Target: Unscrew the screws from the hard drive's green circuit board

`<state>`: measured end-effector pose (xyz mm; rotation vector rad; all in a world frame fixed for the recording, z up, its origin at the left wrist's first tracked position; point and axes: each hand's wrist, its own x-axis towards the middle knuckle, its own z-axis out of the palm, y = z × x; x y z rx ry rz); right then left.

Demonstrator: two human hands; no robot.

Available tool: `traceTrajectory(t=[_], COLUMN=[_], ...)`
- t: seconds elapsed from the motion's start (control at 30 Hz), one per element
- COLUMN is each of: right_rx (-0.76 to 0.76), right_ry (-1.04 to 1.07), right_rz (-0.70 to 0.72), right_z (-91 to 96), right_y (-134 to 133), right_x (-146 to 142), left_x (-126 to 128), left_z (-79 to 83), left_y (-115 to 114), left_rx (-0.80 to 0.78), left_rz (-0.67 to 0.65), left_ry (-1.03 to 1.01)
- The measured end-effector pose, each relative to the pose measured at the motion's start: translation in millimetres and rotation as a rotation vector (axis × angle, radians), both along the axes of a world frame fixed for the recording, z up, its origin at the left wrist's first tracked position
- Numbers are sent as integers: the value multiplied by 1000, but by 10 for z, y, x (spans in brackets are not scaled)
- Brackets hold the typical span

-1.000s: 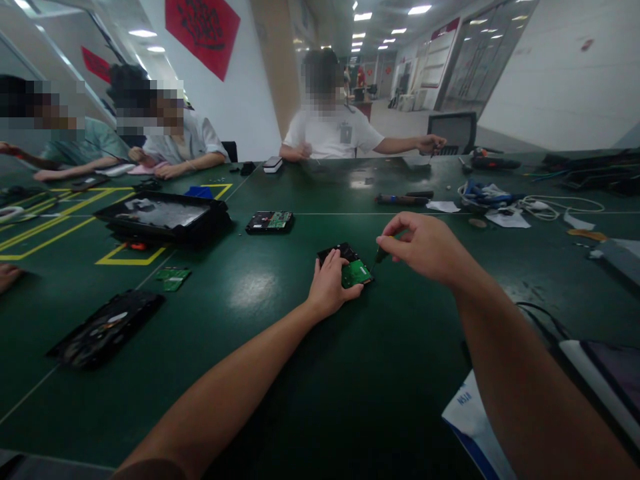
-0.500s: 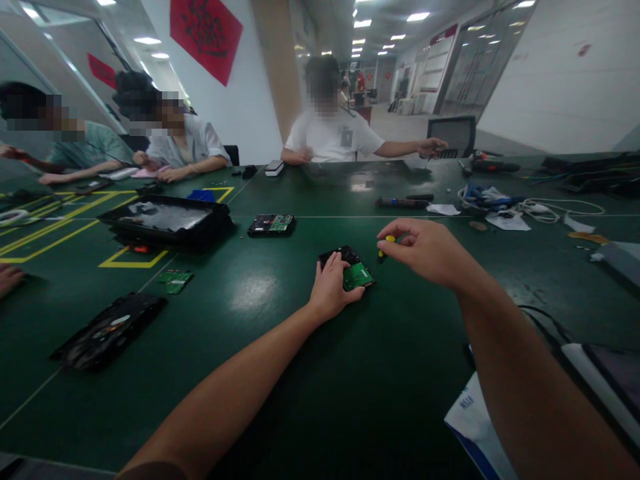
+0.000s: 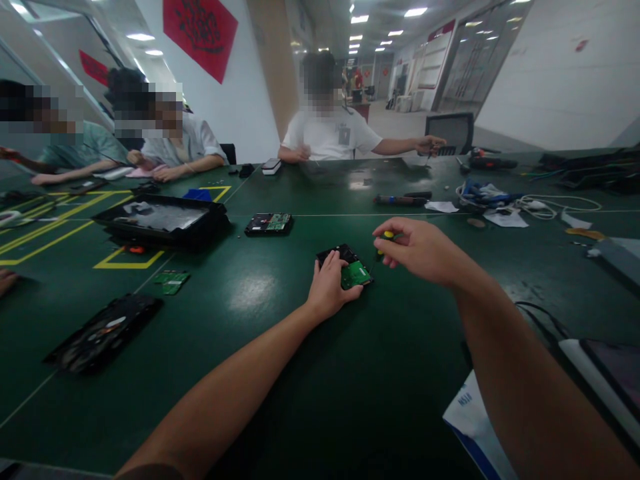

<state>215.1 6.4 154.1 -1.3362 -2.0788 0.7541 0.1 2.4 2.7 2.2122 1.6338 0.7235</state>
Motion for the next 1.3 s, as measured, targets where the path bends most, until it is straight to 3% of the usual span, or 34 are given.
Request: traceTrajectory(t=[0.2, 0.43, 0.83, 1.07, 1.3], right_rx=[80, 246, 89, 172, 46], right_ry=[-67, -178, -113, -158, 8], right_rz=[9, -90, 38, -39, 15], right_z=[-11, 0, 53, 38, -10], right_y=[11, -4, -29, -25, -12], right_x=[28, -5, 67, 31, -14], left_x=[3, 2, 7, 1, 4], left_z=[-16, -8, 11, -12, -19], left_y=[-2, 5, -8, 6, 7], left_rx=[7, -5, -6, -7, 7], left_rz=[6, 6, 8, 6, 9], left_ry=[-9, -7, -6, -2, -9])
